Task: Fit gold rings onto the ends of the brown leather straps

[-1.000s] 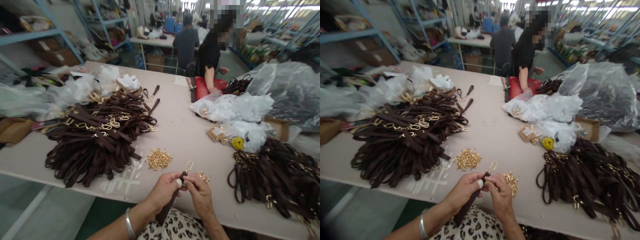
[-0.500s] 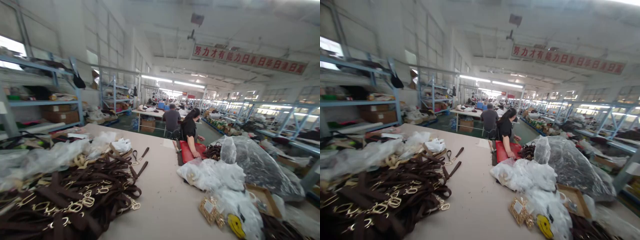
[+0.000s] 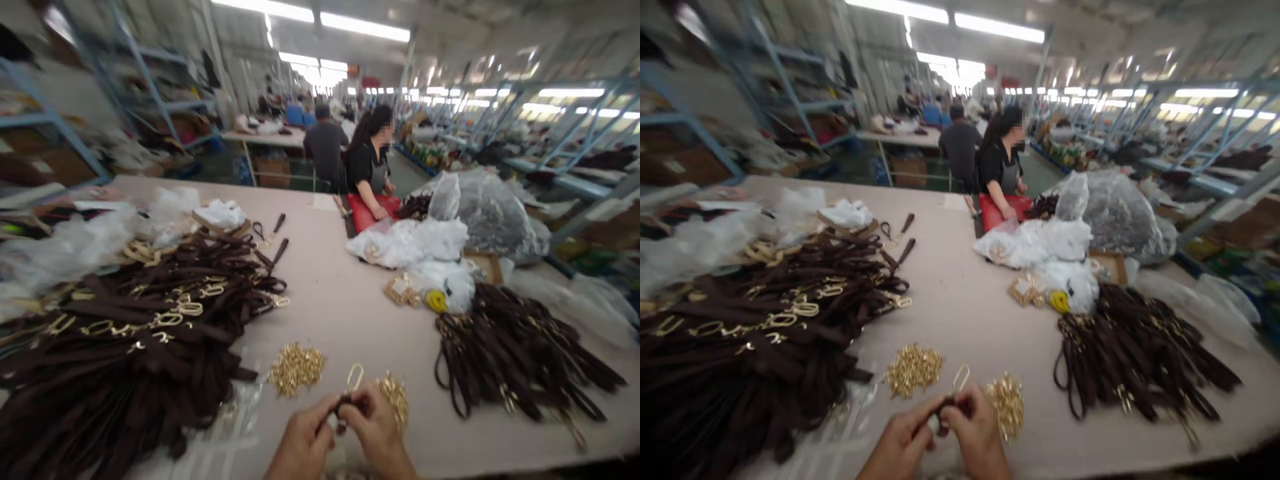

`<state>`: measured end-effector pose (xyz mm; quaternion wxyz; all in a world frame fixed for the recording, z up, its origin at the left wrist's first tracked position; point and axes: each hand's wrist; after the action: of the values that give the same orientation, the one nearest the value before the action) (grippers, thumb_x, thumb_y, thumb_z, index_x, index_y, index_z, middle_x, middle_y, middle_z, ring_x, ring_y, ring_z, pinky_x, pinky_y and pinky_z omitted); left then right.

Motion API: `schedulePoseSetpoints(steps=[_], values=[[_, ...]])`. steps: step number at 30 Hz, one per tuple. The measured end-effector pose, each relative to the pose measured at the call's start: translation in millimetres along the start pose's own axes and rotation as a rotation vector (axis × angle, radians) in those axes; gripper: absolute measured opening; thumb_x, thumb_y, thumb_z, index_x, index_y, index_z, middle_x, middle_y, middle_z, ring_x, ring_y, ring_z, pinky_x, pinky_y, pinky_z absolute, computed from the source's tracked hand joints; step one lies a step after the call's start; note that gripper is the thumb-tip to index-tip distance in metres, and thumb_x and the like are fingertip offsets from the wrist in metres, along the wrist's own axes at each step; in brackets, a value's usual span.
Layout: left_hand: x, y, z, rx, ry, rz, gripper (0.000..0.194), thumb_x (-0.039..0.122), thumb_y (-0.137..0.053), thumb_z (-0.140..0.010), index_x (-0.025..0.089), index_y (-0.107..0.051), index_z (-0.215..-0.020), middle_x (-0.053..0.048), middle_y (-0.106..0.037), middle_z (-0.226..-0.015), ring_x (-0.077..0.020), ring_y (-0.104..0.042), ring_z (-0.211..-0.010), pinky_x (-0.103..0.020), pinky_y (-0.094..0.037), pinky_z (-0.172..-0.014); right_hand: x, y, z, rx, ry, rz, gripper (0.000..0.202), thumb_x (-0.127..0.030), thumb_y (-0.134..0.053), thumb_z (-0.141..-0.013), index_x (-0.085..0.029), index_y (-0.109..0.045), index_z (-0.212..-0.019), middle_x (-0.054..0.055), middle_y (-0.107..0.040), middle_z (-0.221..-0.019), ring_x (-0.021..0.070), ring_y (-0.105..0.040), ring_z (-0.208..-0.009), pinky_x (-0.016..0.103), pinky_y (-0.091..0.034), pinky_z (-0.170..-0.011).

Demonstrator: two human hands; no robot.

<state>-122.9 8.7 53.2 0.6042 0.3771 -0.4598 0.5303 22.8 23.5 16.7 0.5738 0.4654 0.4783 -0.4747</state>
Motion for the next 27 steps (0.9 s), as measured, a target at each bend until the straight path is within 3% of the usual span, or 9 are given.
schedulePoseSetpoints(steps=[2,6,10,12,15,19,22,27], values=[[-11,-1.7,6,-0.018,0.105,-0.005,0.039,0.028,-0.056,-0.079,0.02,-0.067,-0.115,-0.005,-0.068,-0.084,-0.0178,-0.062,-0.071,-0.028,-0.05,-0.065,-4,-4,16,0.062,-0.081,-0.028,0.015,-0.032,-0.068,-0.075,-0.02,-0.058,-0.075,-0.001,-0.065,-0.065,0.0156,-0.063,-0.061,0.026,-0.049,-0.058],[-18,2.1,-7,-0.054,0.27,0.128,0.046,0.033,-0.058,-0.079,0.019,-0.061,-0.123,-0.002,-0.062,-0.083,-0.0133,-0.057,-0.061,-0.025,-0.048,-0.056,0,8,3,0.027,-0.097,0.027,0.017,-0.034,-0.066,-0.078,-0.019,-0.062,-0.085,0.0,-0.068,-0.072,0.015,-0.064,-0.067,0.026,-0.05,-0.066],[-19,15.2,-14,0.037,0.32,0.166,0.047,0.037,-0.061,-0.08,0.018,-0.06,-0.123,-0.003,-0.061,-0.086,-0.0115,-0.054,-0.063,-0.023,-0.047,-0.056,34,61,-9,0.222,-0.082,0.349,0.024,-0.037,-0.059,-0.082,-0.018,-0.065,-0.096,0.005,-0.071,-0.085,0.0174,-0.066,-0.077,0.029,-0.052,-0.071],[-20,23.6,-14,0.09,0.319,0.187,0.04,0.04,-0.059,-0.083,0.014,-0.065,-0.113,-0.003,-0.063,-0.083,-0.0114,-0.054,-0.064,-0.021,-0.045,-0.057,52,91,-11,0.303,-0.093,0.483,0.027,-0.036,-0.054,-0.084,-0.017,-0.064,-0.102,0.007,-0.072,-0.088,0.0189,-0.067,-0.079,0.033,-0.053,-0.075],[-19,33.2,-17,0.176,0.342,0.248,0.031,0.038,-0.061,-0.082,0.01,-0.069,-0.092,-0.004,-0.063,-0.075,-0.0111,-0.053,-0.063,-0.021,-0.044,-0.057,68,115,-16,0.265,-0.083,0.568,0.027,-0.032,-0.052,-0.084,-0.017,-0.063,-0.104,0.008,-0.072,-0.092,0.0198,-0.067,-0.083,0.035,-0.052,-0.08],[-12,37.3,-23,0.221,0.382,0.359,0.033,0.024,-0.073,-0.07,0.013,-0.07,-0.101,-0.003,-0.066,-0.086,-0.0098,-0.055,-0.068,-0.022,-0.047,-0.067,73,106,-28,0.127,-0.012,0.685,0.025,-0.024,-0.051,-0.084,-0.019,-0.064,-0.105,0.006,-0.071,-0.093,0.0191,-0.065,-0.086,0.033,-0.049,-0.083],[-8,38.1,-26,0.196,0.363,0.395,0.036,0.022,-0.078,-0.063,0.015,-0.071,-0.097,-0.003,-0.066,-0.096,-0.0097,-0.057,-0.073,-0.022,-0.049,-0.072,74,93,-33,0.037,0.031,0.792,0.026,-0.019,-0.05,-0.084,-0.02,-0.063,-0.106,0.006,-0.07,-0.091,0.0198,-0.063,-0.087,0.034,-0.048,-0.082],[-11,39.5,-24,0.143,0.34,0.368,0.03,0.022,-0.078,-0.063,0.014,-0.065,-0.089,0.003,-0.059,-0.07,-0.0078,-0.053,-0.058,-0.019,-0.046,-0.056,76,76,-26,-0.151,0.102,0.933,0.025,-0.014,-0.052,-0.083,-0.023,-0.062,-0.104,0.003,-0.069,-0.086,0.0195,-0.061,-0.084,0.031,-0.045,-0.079]])
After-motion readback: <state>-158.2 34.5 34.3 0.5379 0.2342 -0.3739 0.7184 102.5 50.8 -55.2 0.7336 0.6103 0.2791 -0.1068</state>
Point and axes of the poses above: each hand's wrist, its own z-axis away from the middle knuckle, its own y-axis out of the back of the hand, x = y × z
